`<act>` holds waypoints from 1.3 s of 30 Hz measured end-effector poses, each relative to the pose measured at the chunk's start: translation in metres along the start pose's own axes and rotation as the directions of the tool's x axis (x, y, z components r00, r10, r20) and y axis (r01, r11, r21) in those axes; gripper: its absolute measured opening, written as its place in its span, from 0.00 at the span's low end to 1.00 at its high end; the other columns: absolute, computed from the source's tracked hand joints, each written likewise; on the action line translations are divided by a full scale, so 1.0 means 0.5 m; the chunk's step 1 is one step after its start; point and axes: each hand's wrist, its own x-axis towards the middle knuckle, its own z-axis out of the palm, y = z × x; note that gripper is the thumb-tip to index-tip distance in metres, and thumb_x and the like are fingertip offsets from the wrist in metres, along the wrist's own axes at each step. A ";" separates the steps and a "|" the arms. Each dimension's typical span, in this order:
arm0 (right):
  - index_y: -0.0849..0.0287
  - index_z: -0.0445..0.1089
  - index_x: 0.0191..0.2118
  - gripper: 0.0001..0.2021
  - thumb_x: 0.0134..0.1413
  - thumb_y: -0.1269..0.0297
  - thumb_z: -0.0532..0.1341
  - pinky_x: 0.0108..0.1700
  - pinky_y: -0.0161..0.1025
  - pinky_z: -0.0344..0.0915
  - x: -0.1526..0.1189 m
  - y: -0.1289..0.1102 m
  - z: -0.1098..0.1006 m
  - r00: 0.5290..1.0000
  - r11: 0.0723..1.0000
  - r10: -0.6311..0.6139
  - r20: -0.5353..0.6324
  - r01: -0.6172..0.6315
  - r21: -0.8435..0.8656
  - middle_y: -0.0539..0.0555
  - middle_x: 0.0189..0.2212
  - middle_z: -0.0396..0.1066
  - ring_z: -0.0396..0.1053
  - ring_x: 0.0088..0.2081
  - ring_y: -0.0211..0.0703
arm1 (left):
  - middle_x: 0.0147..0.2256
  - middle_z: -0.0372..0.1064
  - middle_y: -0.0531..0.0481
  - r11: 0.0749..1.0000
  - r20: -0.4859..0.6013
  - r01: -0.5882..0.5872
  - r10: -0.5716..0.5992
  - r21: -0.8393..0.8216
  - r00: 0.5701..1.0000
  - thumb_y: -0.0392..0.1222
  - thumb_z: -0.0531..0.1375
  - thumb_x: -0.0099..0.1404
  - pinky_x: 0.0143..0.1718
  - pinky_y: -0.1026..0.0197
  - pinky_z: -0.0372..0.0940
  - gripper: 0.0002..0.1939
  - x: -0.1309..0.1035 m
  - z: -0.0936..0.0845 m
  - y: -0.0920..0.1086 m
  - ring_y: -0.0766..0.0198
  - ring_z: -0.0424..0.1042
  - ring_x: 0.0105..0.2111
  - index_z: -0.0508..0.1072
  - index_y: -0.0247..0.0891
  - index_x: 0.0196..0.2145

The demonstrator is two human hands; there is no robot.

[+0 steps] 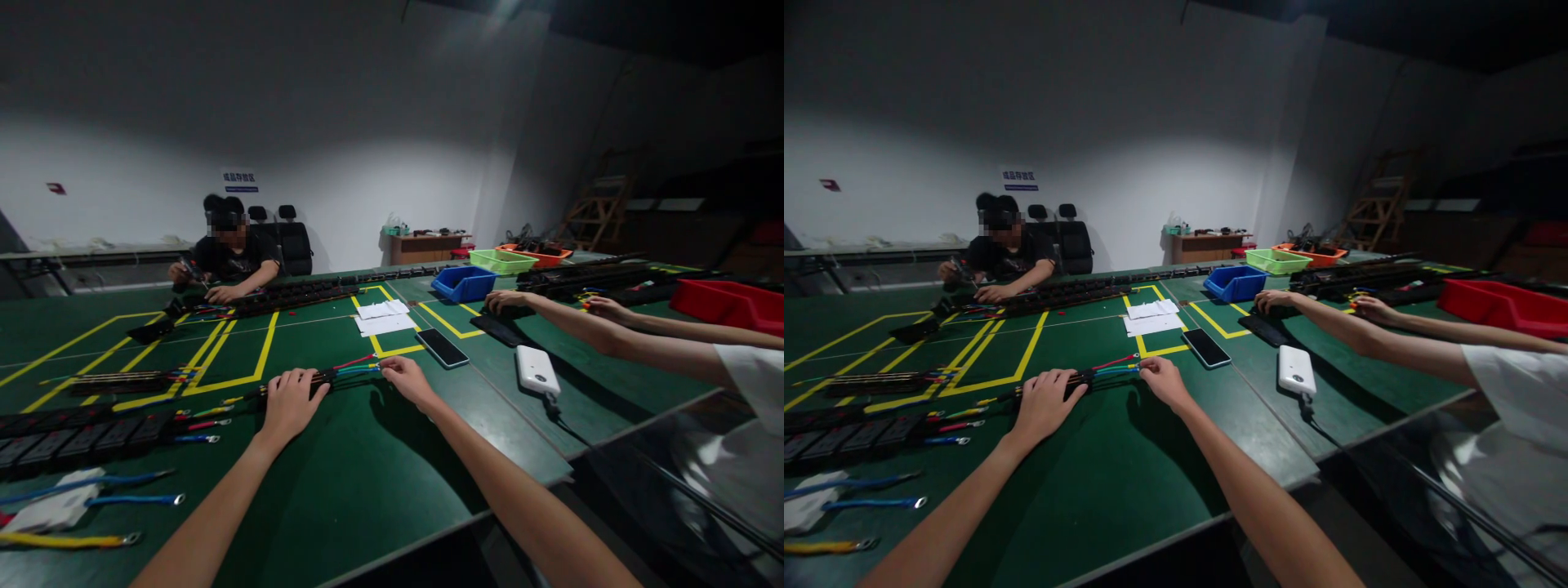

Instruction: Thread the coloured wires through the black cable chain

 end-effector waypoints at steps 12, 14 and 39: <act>0.58 0.72 0.57 0.23 0.53 0.65 0.61 0.36 0.35 0.66 -0.004 0.008 0.008 0.994 0.996 -0.069 0.081 0.073 -0.059 0.51 0.36 0.75 0.71 0.32 0.39 | 0.50 0.73 0.39 1.000 -0.013 -0.013 0.013 0.017 1.000 0.59 0.48 0.72 0.55 0.42 0.58 0.27 0.000 0.001 0.001 0.48 0.69 0.52 0.74 0.39 0.53; 0.58 0.73 0.54 0.21 0.54 0.65 0.61 0.35 0.35 0.66 -0.005 0.007 0.007 0.995 0.996 -0.065 0.077 0.070 -0.060 0.51 0.34 0.74 0.71 0.32 0.39 | 0.50 0.73 0.40 1.000 -0.009 -0.012 0.012 0.014 1.000 0.59 0.48 0.72 0.55 0.42 0.59 0.27 0.000 0.000 0.001 0.48 0.69 0.52 0.74 0.38 0.53; 0.56 0.70 0.61 0.28 0.53 0.63 0.61 0.38 0.35 0.67 -0.001 0.010 0.015 0.992 0.986 -0.125 0.031 0.128 -0.103 0.52 0.38 0.71 0.68 0.32 0.38 | 0.51 0.73 0.38 0.999 -0.017 -0.005 0.005 0.033 1.000 0.59 0.47 0.72 0.55 0.42 0.58 0.27 0.000 0.003 0.001 0.47 0.69 0.51 0.74 0.39 0.52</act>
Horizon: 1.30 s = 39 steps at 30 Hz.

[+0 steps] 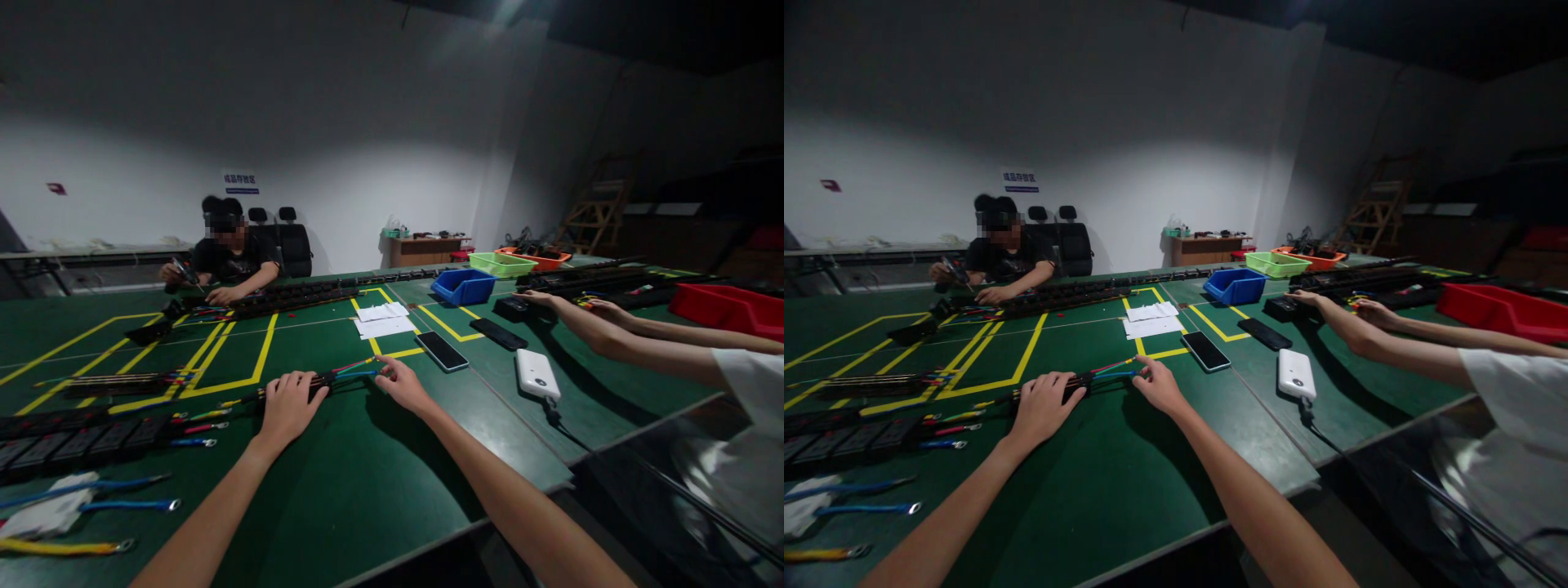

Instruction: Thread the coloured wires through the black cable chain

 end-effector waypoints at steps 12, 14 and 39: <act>0.60 0.76 0.50 0.18 0.55 0.65 0.58 0.39 0.37 0.66 -0.005 -0.020 -0.005 0.996 1.000 -0.010 -0.090 0.012 0.024 0.52 0.34 0.72 0.68 0.33 0.40 | 0.51 0.73 0.39 0.999 0.034 0.006 -0.005 -0.032 0.999 0.59 0.47 0.72 0.56 0.41 0.58 0.27 -0.001 -0.008 0.002 0.47 0.69 0.52 0.73 0.38 0.53; 0.59 0.77 0.49 0.17 0.55 0.66 0.58 0.43 0.39 0.67 -0.006 -0.028 -0.009 0.991 0.999 -0.039 -0.126 0.040 0.005 0.53 0.36 0.72 0.69 0.35 0.41 | 0.51 0.73 0.39 1.000 0.033 0.006 -0.005 -0.027 0.999 0.59 0.47 0.72 0.56 0.41 0.58 0.27 -0.001 -0.010 0.003 0.47 0.69 0.52 0.74 0.39 0.53; 0.57 0.71 0.59 0.22 0.60 0.61 0.60 0.54 0.49 0.68 -0.010 -0.023 -0.001 0.980 0.975 -0.193 -0.049 0.186 -0.125 0.59 0.55 0.72 0.70 0.53 0.51 | 0.51 0.73 0.40 1.000 0.020 0.016 -0.016 -0.009 1.000 0.59 0.47 0.73 0.56 0.43 0.57 0.27 -0.002 -0.005 0.003 0.49 0.68 0.52 0.73 0.38 0.54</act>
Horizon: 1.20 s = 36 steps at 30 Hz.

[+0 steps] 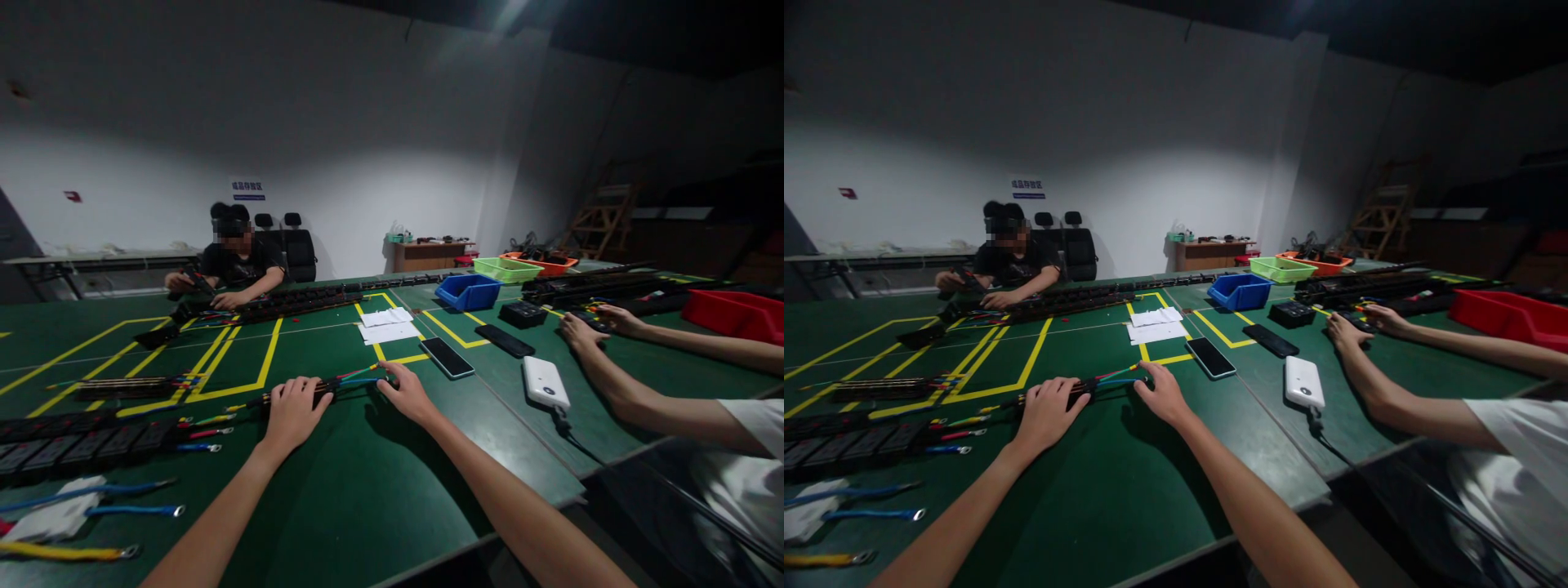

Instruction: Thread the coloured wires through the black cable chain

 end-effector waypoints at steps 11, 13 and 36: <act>0.58 0.71 0.40 0.08 0.58 0.62 0.59 0.43 0.41 0.70 0.000 -0.017 -0.007 0.999 0.998 0.031 -0.039 -0.029 0.053 0.56 0.42 0.76 0.74 0.42 0.46 | 0.51 0.73 0.41 1.000 -0.009 0.003 -0.003 -0.026 1.000 0.59 0.48 0.73 0.57 0.42 0.57 0.26 -0.001 0.009 -0.008 0.49 0.69 0.52 0.74 0.39 0.54; 0.58 0.72 0.42 0.09 0.58 0.61 0.58 0.42 0.41 0.70 0.000 -0.012 -0.004 0.999 0.999 0.040 -0.028 -0.039 0.031 0.56 0.42 0.76 0.74 0.41 0.46 | 0.51 0.73 0.41 1.000 -0.013 0.002 -0.002 -0.025 1.000 0.59 0.48 0.73 0.57 0.42 0.57 0.26 -0.002 0.010 -0.007 0.49 0.69 0.52 0.74 0.39 0.54; 0.59 0.72 0.42 0.10 0.55 0.66 0.58 0.40 0.39 0.70 -0.002 -0.014 -0.003 0.998 0.999 0.051 -0.024 -0.051 0.010 0.56 0.38 0.76 0.74 0.38 0.45 | 0.52 0.72 0.41 0.999 0.015 0.012 -0.011 -0.034 1.000 0.58 0.47 0.73 0.58 0.42 0.57 0.27 -0.005 -0.001 -0.001 0.49 0.69 0.53 0.73 0.40 0.55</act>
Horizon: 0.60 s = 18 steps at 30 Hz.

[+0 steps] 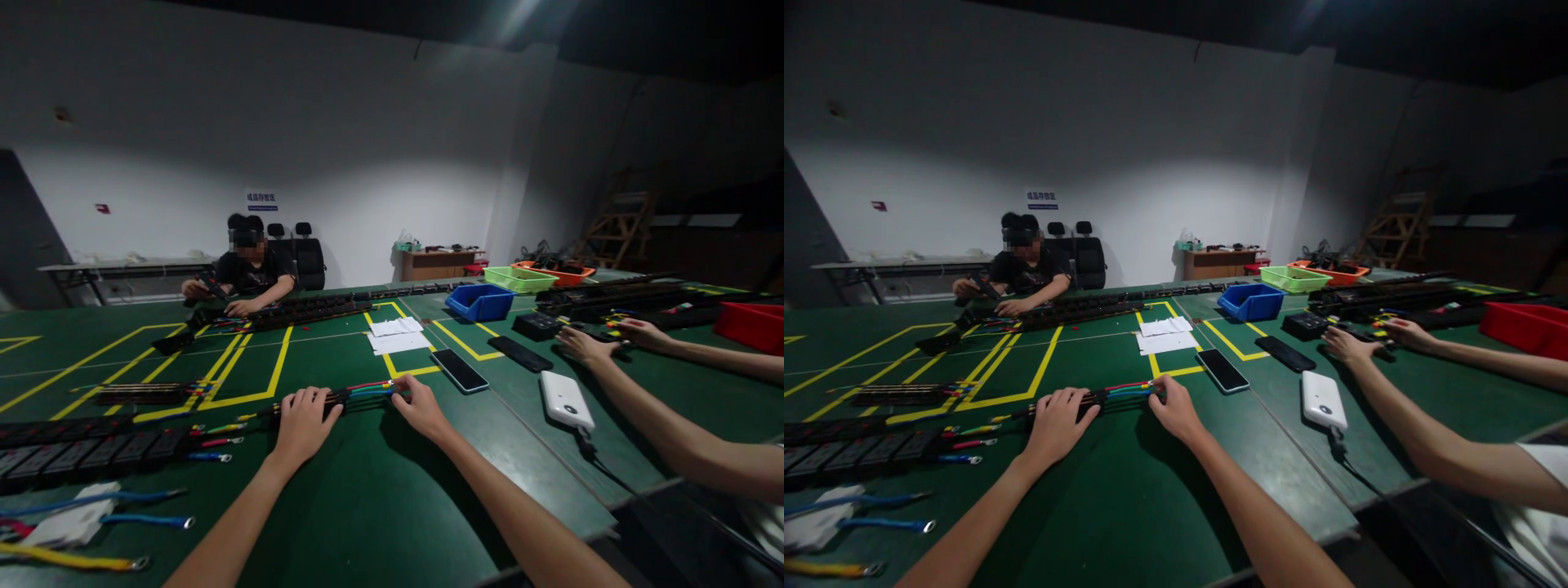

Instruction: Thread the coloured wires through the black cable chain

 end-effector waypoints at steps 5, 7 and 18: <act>0.58 0.72 0.39 0.07 0.56 0.65 0.58 0.39 0.39 0.70 0.001 -0.002 -0.004 1.000 0.999 0.001 0.008 -0.002 0.035 0.55 0.38 0.77 0.74 0.40 0.46 | 0.52 0.73 0.41 1.000 -0.019 -0.007 0.006 -0.002 1.000 0.59 0.48 0.73 0.58 0.42 0.56 0.26 0.001 0.006 -0.003 0.49 0.69 0.53 0.74 0.40 0.54; 0.58 0.72 0.38 0.08 0.56 0.64 0.58 0.39 0.39 0.70 0.002 0.001 -0.002 1.000 0.999 0.007 0.002 -0.007 0.038 0.55 0.38 0.77 0.75 0.39 0.46 | 0.52 0.73 0.41 1.000 -0.024 -0.013 0.013 -0.004 1.000 0.58 0.48 0.73 0.58 0.43 0.56 0.26 0.002 0.010 -0.005 0.49 0.69 0.53 0.74 0.40 0.54; 0.60 0.74 0.45 0.13 0.55 0.67 0.58 0.41 0.39 0.70 0.003 0.014 0.005 1.000 1.000 0.000 0.007 0.000 0.000 0.56 0.39 0.77 0.74 0.38 0.45 | 0.50 0.73 0.41 0.999 -0.053 -0.029 0.030 0.035 0.998 0.59 0.47 0.73 0.56 0.43 0.57 0.26 0.002 0.016 -0.008 0.49 0.69 0.52 0.74 0.40 0.53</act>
